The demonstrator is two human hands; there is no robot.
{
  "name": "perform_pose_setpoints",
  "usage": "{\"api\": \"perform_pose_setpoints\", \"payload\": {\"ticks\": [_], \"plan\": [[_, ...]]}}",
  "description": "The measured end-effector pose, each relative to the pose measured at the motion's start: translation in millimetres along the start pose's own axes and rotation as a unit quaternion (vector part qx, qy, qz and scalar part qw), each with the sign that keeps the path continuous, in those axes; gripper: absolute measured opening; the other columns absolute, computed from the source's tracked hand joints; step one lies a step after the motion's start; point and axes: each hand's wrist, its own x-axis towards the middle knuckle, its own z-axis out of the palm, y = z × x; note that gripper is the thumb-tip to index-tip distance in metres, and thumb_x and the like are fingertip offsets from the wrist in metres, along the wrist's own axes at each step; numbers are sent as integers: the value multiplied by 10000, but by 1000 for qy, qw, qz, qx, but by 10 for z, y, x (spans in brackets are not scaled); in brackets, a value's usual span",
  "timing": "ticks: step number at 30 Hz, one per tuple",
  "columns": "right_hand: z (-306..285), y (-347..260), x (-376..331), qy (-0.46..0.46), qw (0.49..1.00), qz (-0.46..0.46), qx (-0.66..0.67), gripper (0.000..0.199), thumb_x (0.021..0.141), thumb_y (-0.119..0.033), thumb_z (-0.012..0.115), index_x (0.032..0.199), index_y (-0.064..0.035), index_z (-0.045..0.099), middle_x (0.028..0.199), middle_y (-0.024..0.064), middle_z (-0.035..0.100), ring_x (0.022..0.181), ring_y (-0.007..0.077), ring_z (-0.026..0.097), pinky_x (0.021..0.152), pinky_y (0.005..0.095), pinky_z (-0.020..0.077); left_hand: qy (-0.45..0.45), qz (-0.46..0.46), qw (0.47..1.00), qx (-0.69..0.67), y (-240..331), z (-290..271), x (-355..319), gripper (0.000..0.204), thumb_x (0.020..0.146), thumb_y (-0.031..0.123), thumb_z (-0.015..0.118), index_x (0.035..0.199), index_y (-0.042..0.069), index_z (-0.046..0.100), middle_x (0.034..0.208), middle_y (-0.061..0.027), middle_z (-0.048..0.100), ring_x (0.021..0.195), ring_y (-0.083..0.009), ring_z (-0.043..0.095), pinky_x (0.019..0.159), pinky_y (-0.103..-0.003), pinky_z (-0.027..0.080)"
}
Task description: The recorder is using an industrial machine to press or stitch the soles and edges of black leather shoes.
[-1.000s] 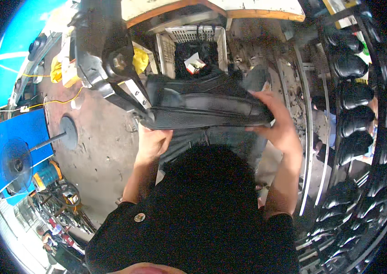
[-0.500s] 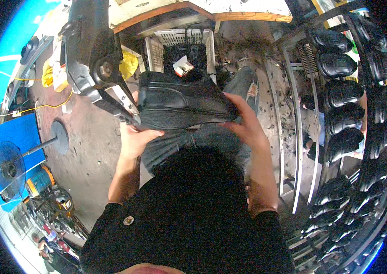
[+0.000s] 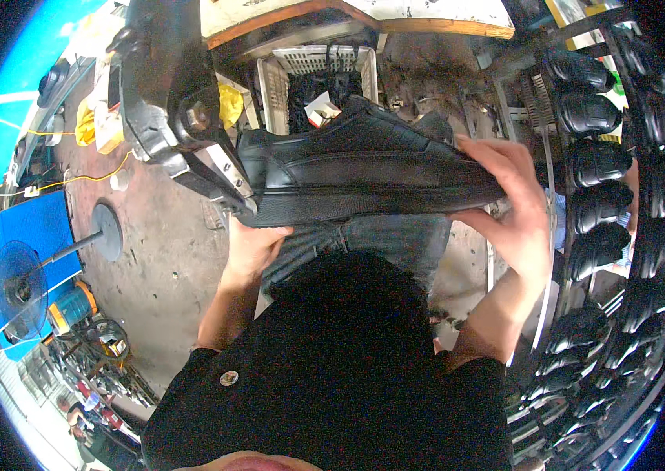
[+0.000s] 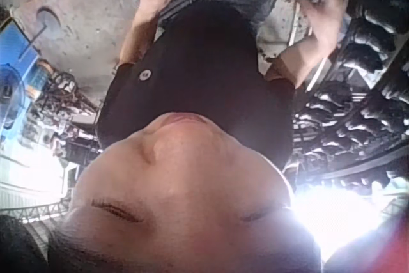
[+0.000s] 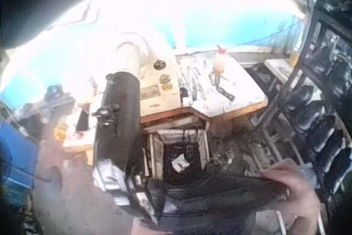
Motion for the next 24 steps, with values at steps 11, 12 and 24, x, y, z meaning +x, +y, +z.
{"api": "perform_pose_setpoints", "payload": {"ticks": [11,12,24], "plan": [[-35,-627,508,-3,991,-114,-72,847,471,-88,923,1286,-84,694,1177,119,698,1083,302,630,967,394,497,-22,82,980,-181,-168,-241,-87,570,808,-115,742,1323,59,572,1198,-71,670,1107,-233,648,954,-401,524],[47,-622,500,10,994,-105,-30,867,469,-59,934,1297,-78,679,1204,109,701,1079,274,645,981,382,503,-53,86,978,-182,-189,-391,-91,499,856,-60,730,1315,73,587,1225,-63,662,1132,-242,637,966,-404,532],[1026,-200,91,-39,872,78,482,738,822,116,756,1478,-13,443,1368,93,589,1250,170,575,1066,338,483,-34,90,977,-189,-101,-1204,-71,586,949,262,741,1450,87,492,1448,-82,574,1299,-280,593,1089,-470,523]]}}
